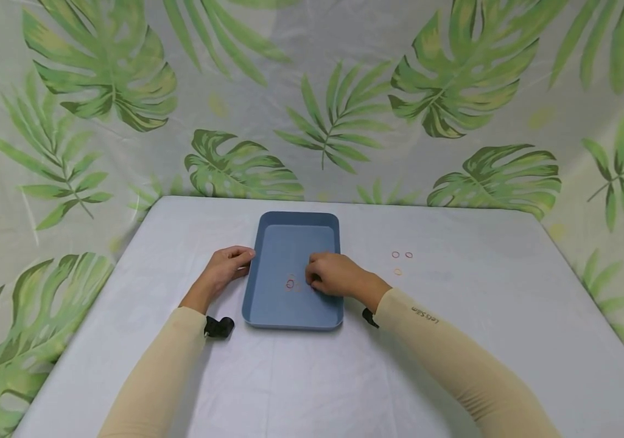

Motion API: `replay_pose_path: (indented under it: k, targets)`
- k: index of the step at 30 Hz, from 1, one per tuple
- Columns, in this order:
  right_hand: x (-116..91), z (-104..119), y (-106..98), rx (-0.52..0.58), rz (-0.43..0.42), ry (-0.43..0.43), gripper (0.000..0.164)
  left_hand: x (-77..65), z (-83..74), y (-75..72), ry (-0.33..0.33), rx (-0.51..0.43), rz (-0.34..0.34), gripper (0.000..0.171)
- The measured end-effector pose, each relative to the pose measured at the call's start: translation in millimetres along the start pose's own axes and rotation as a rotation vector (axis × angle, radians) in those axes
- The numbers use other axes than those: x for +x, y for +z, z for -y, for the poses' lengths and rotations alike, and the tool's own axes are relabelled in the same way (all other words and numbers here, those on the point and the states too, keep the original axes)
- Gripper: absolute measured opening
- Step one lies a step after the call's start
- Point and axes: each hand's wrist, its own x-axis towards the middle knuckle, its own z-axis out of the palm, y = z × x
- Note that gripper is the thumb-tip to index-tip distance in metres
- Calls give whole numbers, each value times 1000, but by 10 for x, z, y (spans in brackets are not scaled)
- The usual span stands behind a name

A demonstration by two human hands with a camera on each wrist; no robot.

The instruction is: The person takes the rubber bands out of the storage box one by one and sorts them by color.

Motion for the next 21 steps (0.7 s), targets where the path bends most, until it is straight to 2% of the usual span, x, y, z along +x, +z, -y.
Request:
replay_pose_path:
  k: [8, 12, 16, 21]
  targets:
    - [10, -17, 16, 11, -16, -3, 7, -5, -2, -4, 0, 0, 3, 40]
    - [20, -21, -4, 51, -20, 4, 6, -8, -6, -10, -1, -3, 9, 41]
    - [11, -23, -102, 157, -40, 25, 5, -17, -8, -16, 2, 3, 14, 41]
    - [-45, -87, -265, 303, -115, 25, 4, -12, -5, -14, 11, 2, 16, 42]
